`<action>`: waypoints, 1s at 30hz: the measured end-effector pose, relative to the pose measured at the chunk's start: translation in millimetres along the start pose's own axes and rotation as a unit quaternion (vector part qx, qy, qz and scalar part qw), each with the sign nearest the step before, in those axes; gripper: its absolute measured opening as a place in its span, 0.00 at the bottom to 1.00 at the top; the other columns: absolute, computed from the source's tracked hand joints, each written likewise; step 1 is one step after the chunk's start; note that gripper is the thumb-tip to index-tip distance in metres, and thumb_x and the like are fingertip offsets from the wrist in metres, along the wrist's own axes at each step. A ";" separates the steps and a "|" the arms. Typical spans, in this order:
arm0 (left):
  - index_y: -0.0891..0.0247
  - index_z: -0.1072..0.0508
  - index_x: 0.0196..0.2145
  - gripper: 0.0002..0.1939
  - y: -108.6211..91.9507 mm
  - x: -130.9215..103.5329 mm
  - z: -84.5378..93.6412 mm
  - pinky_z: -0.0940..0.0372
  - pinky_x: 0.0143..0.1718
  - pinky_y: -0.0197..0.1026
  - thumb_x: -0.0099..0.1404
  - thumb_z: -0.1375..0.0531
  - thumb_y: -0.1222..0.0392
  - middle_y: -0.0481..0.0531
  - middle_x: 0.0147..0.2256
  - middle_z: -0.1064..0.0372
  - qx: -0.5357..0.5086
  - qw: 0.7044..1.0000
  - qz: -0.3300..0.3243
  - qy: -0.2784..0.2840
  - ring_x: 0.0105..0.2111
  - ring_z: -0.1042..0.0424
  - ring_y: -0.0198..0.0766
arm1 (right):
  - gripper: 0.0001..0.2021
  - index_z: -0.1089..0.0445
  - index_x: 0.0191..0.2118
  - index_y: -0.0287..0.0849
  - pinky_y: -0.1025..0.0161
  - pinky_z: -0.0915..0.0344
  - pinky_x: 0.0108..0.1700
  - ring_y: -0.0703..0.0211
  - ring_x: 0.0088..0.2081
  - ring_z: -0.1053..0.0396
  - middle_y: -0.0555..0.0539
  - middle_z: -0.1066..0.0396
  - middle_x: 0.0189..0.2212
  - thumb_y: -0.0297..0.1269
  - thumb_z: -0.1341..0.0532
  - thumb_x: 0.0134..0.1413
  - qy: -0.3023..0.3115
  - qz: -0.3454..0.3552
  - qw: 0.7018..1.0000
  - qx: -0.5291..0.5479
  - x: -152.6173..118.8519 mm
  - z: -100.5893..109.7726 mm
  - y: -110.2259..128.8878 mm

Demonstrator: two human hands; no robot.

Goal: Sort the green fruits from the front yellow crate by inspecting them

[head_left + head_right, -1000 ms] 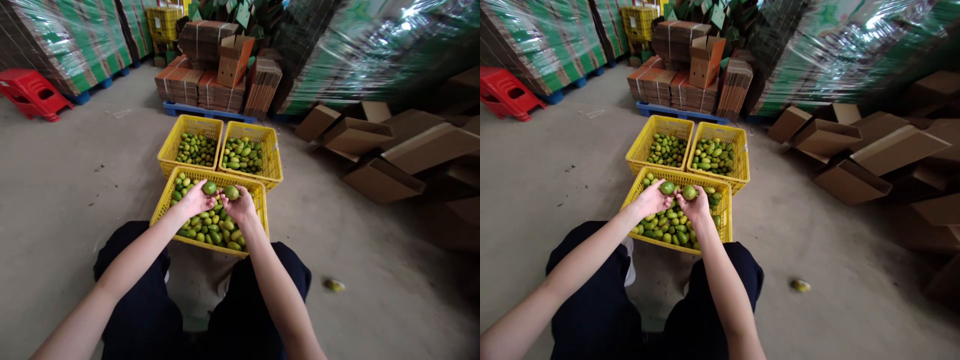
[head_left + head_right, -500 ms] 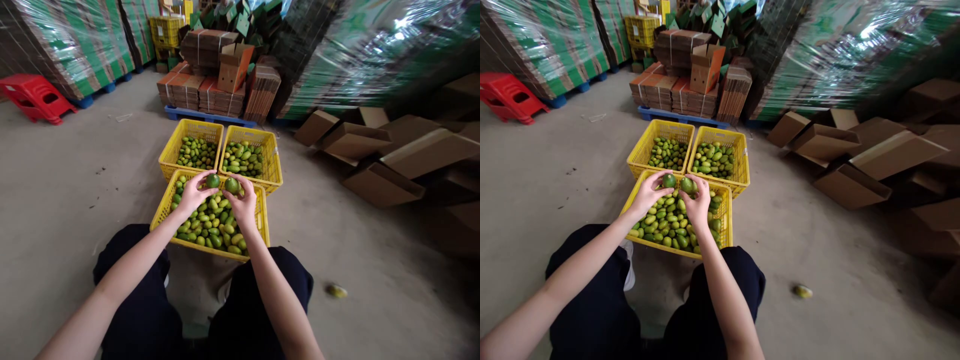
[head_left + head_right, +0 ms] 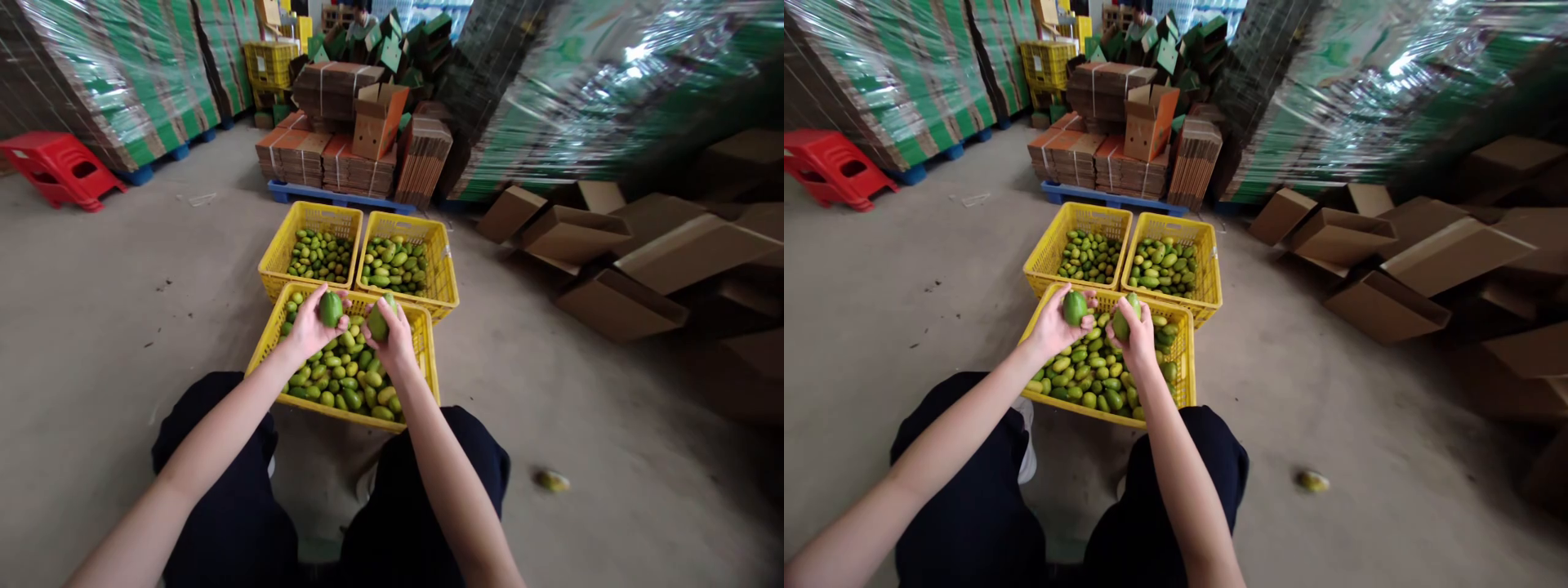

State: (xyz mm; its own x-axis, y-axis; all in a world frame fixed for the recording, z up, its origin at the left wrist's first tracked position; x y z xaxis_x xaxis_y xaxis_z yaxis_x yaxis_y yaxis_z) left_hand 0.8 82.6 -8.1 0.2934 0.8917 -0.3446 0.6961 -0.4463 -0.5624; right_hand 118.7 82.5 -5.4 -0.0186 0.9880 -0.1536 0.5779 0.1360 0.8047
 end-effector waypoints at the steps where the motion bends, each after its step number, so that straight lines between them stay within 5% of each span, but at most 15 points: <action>1: 0.66 0.28 0.30 0.16 1.9 -0.7 -0.5 0.39 0.20 0.33 0.66 0.45 0.50 0.50 0.27 0.30 -0.011 1.000 0.007 -0.003 0.19 0.35 0.29 | 0.16 0.41 0.32 0.47 0.70 0.57 0.13 0.67 0.17 0.39 0.56 0.32 0.25 0.45 0.33 0.45 -0.001 -0.009 1.000 0.007 0.3 0.1 -1.8; 6: 0.65 0.33 0.26 0.16 0.5 -4.8 -0.5 0.41 0.17 0.30 0.62 0.39 0.50 0.50 0.26 0.33 -0.039 0.999 -0.001 -0.023 0.20 0.36 0.28 | 0.13 0.35 0.31 0.44 0.69 0.40 0.21 0.65 0.23 0.34 0.55 0.32 0.23 0.47 0.34 0.48 -0.023 -0.056 0.996 0.066 6.2 8.3 -12.1; 12: 0.66 0.31 0.29 0.12 6.3 2.2 13.5 0.35 0.20 0.30 0.66 0.41 0.55 0.51 0.25 0.32 -0.004 0.998 0.017 -0.062 0.24 0.31 0.31 | 0.16 0.29 0.37 0.43 0.64 0.37 0.22 0.60 0.23 0.32 0.51 0.28 0.23 0.51 0.38 0.52 -0.022 -0.064 0.997 0.044 7.4 6.9 -16.7; 21: 0.67 0.27 0.32 0.21 14.0 8.7 24.8 0.37 0.20 0.31 0.73 0.53 0.53 0.51 0.22 0.32 0.011 0.995 0.018 -0.094 0.20 0.33 0.32 | 0.13 0.31 0.28 0.43 0.68 0.42 0.19 0.66 0.20 0.38 0.57 0.34 0.19 0.40 0.28 0.37 0.002 -0.052 0.998 0.029 2.9 -0.1 -20.6; 26: 0.65 0.30 0.26 0.17 16.7 7.8 23.4 0.39 0.18 0.31 0.68 0.44 0.52 0.50 0.22 0.33 0.008 0.994 0.043 -0.103 0.19 0.35 0.31 | 0.17 0.29 0.29 0.42 0.64 0.33 0.27 0.59 0.28 0.30 0.52 0.28 0.22 0.50 0.30 0.40 -0.055 -0.069 0.996 0.030 7.0 9.5 -30.9; 30: 0.69 0.26 0.31 0.14 19.1 8.7 24.4 0.37 0.20 0.30 0.69 0.45 0.57 0.54 0.24 0.30 0.032 0.993 0.052 -0.097 0.20 0.33 0.31 | 0.18 0.30 0.27 0.41 0.64 0.32 0.28 0.59 0.28 0.29 0.51 0.28 0.22 0.52 0.30 0.41 -0.059 -0.082 0.995 0.007 7.4 12.0 -35.5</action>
State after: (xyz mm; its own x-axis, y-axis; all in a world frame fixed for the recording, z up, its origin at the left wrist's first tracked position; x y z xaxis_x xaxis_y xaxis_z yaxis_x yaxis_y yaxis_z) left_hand 0.7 80.0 -40.2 0.2250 0.8124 -0.5379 0.6241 -0.5441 -0.5608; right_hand 107.9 84.1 -41.9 -0.0184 0.9369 -0.3492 0.5866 0.2930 0.7550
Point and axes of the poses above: each hand's wrist, its own x-axis towards the middle knuckle, its own z-axis out of the back of the hand, y = z × x, the point moved 9 cm from there along x, towards the middle knuckle
